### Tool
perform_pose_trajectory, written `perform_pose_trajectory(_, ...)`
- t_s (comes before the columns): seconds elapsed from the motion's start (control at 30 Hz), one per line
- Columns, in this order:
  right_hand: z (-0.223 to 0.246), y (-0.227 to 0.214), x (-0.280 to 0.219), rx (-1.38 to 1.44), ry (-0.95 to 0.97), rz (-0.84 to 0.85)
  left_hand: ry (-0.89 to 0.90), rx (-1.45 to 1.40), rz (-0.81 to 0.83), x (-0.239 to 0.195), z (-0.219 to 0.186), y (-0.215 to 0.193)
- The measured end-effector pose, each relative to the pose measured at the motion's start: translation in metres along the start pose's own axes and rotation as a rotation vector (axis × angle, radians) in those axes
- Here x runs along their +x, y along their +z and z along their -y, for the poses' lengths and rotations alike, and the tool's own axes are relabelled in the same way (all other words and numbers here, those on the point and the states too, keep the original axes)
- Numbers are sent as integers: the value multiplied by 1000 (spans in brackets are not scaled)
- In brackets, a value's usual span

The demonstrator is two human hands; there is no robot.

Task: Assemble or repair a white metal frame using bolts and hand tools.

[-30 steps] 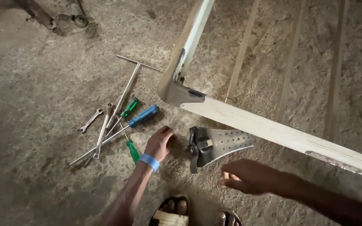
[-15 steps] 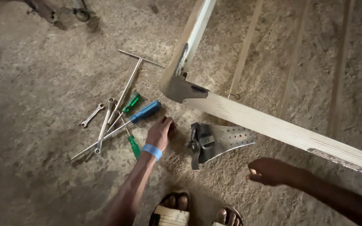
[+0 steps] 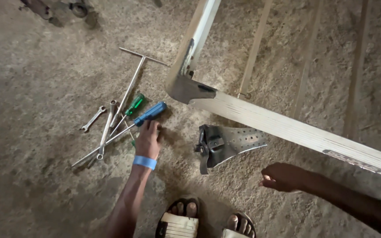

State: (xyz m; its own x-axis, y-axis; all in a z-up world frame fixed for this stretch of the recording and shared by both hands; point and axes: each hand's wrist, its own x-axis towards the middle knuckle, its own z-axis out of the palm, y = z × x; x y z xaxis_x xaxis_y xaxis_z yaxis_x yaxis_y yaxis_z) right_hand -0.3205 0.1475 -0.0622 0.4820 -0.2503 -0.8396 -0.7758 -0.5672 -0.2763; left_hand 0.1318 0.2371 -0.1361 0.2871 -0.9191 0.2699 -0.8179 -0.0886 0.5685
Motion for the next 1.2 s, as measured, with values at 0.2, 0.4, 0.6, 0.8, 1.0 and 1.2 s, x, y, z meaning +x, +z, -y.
perform_pose_trajectory(0.2, -9, 3, 10, -45, -4, -35, -180, -263, 214, -3, -86, 2)
perform_pose_trajectory(0.4, -2, -4, 12, -103, 25, -45, 399, -103, 340, 19, -188, 29)
perform_pose_trajectory(0.6, 14, -13, -1, -80, 30, -87, 410, 178, 613, 22, -191, 25)
perform_pose_trajectory(0.8, -2, 16, -10, -3, 50, -17, 181, -298, 784, -8, -134, -43)
perform_pose_trajectory(1.0, -15, 25, -10, -43, 64, 75, 32, -1407, 752, -29, -60, -68)
perform_pose_trajectory(1.2, 8, 5, -5, -56, -9, 35, 60, -1810, 694, -10, -67, -75)
